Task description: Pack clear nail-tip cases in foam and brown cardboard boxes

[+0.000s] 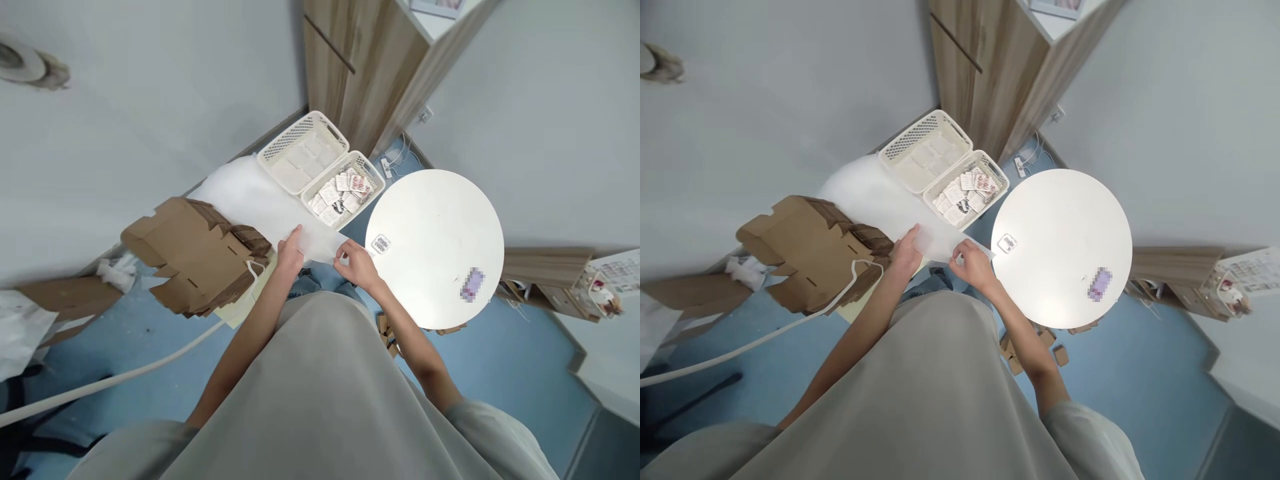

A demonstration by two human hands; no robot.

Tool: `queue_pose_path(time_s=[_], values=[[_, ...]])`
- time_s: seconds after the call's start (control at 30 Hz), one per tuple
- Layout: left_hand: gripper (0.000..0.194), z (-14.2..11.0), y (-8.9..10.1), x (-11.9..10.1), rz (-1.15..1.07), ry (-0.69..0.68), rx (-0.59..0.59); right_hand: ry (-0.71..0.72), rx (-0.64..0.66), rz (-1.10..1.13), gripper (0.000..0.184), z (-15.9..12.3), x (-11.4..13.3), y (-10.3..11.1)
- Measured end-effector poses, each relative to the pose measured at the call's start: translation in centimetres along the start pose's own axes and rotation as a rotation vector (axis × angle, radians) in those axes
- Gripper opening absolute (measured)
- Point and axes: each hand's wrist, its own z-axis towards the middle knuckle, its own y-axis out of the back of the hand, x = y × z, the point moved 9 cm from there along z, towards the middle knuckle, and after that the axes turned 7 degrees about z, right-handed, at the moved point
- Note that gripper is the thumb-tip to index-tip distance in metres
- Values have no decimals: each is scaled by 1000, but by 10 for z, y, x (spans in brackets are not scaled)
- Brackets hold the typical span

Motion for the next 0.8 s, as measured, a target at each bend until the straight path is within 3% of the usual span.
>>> queue_pose_path(time_s=[0.07,0.13,0.27,0.37,0.43,0.57,0.67,0.8], values=[[40,-11,-21,-1,-71,-13,-56,13,-18,82,4,-24,-22,19],[41,-25,-51,-4,-61,-46,-36,21,-31,157,4,-48,-46,36],[48,-58,-125,-12,81,-125,156,-1,-82,299,10,-88,-96,68],[48,-84,-183,-9,172,-128,340,-112,-305,440,26,-112,-145,103],[48,-100,-222,-1,249,-102,475,-200,-433,542,47,-124,-180,120],[49,-125,-289,27,390,-1,699,-248,-447,806,84,-130,-235,128],[47,-137,-325,51,457,79,831,-226,-413,1022,79,-133,-259,128],[50,-145,-357,72,561,98,917,-235,-477,1126,69,-149,-285,138]])
